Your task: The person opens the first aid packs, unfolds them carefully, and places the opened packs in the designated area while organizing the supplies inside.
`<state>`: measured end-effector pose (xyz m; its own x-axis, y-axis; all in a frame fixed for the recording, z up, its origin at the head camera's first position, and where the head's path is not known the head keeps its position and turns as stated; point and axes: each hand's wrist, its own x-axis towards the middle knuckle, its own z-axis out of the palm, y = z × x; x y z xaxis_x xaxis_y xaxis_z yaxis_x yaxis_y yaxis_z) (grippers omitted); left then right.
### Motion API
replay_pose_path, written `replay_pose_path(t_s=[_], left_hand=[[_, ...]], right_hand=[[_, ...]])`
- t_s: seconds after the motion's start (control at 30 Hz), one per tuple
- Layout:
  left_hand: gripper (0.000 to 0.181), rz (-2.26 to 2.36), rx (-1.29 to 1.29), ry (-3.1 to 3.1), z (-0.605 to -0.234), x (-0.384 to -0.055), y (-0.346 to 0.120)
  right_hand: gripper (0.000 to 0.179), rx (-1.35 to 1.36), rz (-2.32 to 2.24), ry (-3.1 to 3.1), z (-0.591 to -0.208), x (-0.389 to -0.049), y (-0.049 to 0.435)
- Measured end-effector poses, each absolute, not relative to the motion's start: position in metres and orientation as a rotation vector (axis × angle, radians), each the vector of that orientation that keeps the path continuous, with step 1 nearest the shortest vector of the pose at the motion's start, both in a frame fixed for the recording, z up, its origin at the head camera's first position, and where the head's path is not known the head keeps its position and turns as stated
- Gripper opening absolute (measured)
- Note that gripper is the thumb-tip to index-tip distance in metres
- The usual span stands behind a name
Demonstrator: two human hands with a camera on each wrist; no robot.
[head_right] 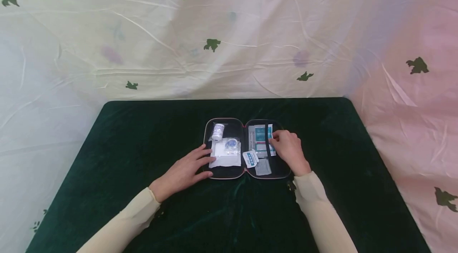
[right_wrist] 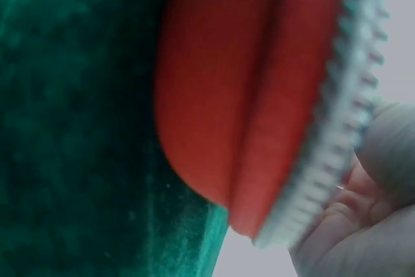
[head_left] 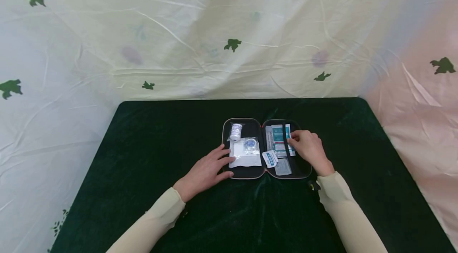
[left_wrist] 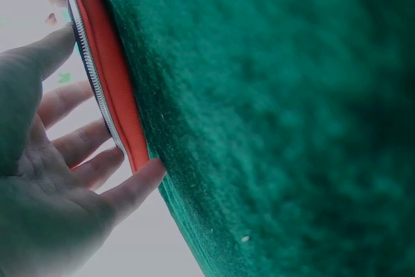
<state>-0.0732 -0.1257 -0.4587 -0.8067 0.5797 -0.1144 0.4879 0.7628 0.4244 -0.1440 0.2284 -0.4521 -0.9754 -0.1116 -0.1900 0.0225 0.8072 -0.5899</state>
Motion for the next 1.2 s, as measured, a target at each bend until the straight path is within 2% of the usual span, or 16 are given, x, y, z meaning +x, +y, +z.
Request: replay_pose_path(t_s=[0.63, 1.2], left_hand=[[0.053, 0.553, 0.845, 2.715, -0.459, -0.075, -0.127], [0.053, 0.562, 0.849, 2.711, -0.459, -0.075, -0.127]], right_hand=[[0.044, 0.01, -1.056, 2.722, -0.451, -0.144, 0.22], [0.042, -0.048, -1.158, 2.791, -0.458, -0.14, 0.212]])
